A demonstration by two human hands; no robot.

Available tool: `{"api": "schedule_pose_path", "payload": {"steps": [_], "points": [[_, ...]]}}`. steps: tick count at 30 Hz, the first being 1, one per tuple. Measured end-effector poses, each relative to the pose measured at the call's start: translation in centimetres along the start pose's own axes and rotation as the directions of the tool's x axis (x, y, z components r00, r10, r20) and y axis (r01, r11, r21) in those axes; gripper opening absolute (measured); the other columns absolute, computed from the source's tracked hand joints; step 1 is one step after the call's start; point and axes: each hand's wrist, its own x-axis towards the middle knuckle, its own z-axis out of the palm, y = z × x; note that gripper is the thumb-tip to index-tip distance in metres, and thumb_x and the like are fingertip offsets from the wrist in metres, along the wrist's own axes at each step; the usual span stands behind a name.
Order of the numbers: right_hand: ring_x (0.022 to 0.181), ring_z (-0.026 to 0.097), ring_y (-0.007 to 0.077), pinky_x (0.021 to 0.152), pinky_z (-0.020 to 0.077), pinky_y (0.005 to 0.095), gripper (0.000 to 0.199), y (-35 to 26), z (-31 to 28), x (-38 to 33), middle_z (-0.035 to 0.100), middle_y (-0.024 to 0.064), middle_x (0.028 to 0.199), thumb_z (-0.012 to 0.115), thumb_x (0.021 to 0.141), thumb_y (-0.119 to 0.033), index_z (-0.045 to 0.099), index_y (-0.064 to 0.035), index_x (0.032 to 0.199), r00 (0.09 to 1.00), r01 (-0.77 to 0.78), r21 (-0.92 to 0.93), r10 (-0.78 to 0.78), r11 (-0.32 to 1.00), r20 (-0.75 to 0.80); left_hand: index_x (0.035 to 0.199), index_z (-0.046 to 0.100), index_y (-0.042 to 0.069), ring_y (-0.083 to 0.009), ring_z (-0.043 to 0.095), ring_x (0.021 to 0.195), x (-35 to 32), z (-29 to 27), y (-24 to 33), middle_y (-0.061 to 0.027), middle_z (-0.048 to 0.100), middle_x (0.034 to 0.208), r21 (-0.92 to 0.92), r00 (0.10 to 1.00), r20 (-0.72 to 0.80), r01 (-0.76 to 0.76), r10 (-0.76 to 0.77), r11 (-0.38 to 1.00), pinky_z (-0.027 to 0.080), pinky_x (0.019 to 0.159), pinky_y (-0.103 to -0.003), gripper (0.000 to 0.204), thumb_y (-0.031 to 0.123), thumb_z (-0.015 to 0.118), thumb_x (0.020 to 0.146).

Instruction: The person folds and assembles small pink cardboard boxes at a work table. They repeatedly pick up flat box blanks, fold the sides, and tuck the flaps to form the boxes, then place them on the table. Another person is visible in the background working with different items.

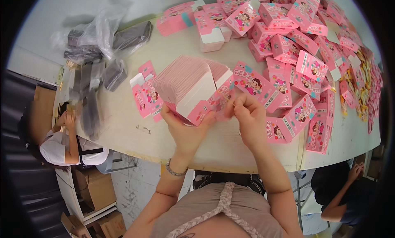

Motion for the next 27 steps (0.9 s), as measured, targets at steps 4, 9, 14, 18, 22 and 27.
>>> {"api": "schedule_pose_path", "payload": {"steps": [4,9,14,18,22,27], "points": [[0.058,0.048,0.0025,0.056,0.0388,0.0192,0.005,-6.0,-2.2,-0.4,0.056,-0.0022,0.066,0.061,0.079,-0.002,0.058,-0.0036,0.082,0.869,-0.027,-0.462,0.249,0.886,0.428,0.127,0.026,-0.001,-0.0194,0.045,0.109,-0.4,-3.3,0.3,-0.0107,0.043,0.113,0.162,0.995,0.104,-0.007,-0.010,0.987,0.042,0.088,-0.034,0.093,0.017,0.087,0.059],[0.052,0.045,0.0015,0.048,0.0348,0.0203,0.007,-7.0,-1.2,-0.1,0.053,-0.0030,0.059,0.063,0.080,0.000,0.058,-0.0038,0.083,0.951,-0.003,-0.061,0.022,0.998,0.308,0.126,0.027,0.000,-0.0209,0.049,0.105,-2.1,-3.7,1.8,-0.0126,0.045,0.110,0.150,0.972,0.193,-0.168,0.137,0.974,0.043,0.085,-0.035,0.093,0.022,0.088,0.059],[0.044,0.045,0.0073,0.042,0.0352,0.0232,0.005,-6.1,-0.1,-0.5,0.052,0.0022,0.056,0.062,0.083,-0.001,0.058,-0.0037,0.084,0.869,0.495,-0.514,-0.392,0.700,0.303,0.124,0.028,-0.001,-0.0237,0.054,0.103,-3.2,-4.8,2.3,-0.0156,0.048,0.113,0.199,0.960,0.279,-0.054,-0.004,0.979,0.046,0.083,-0.035,0.093,0.023,0.088,0.058],[0.048,0.052,0.0133,0.044,0.0395,0.0263,0.007,-4.1,-0.6,0.6,0.058,0.0042,0.063,0.063,0.083,-0.004,0.058,-0.0049,0.087,0.773,0.627,-0.519,-0.549,0.581,0.318,0.123,0.029,-0.001,-0.0244,0.059,0.098,-2.2,-4.9,4.2,-0.0161,0.052,0.110,0.248,0.914,0.355,0.108,-0.194,0.963,0.049,0.079,-0.035,0.090,0.023,0.087,0.058],[0.053,0.058,0.0202,0.045,0.0426,0.0293,0.009,-4.9,-0.6,1.4,0.062,0.0037,0.071,0.063,0.083,-0.008,0.057,-0.0068,0.090,0.685,0.710,-0.568,-0.595,0.417,0.420,0.123,0.030,-0.002,-0.0255,0.061,0.095,-2.6,-4.6,4.5,-0.0165,0.055,0.109,0.313,0.903,0.358,0.125,-0.239,0.942,0.050,0.076,-0.035,0.088,0.023,0.086,0.059],[0.053,0.058,0.0215,0.043,0.0411,0.0318,0.010,-4.5,-0.8,0.5,0.061,0.0051,0.068,0.061,0.085,-0.008,0.053,-0.0063,0.089,0.831,0.540,-0.647,-0.461,0.538,0.310,0.125,0.029,-0.002,-0.0250,0.058,0.098,-3.4,-4.4,3.4,-0.0160,0.053,0.111,0.388,0.908,0.350,0.082,-0.229,0.918,0.049,0.080,-0.035,0.090,0.022,0.086,0.060]]}}
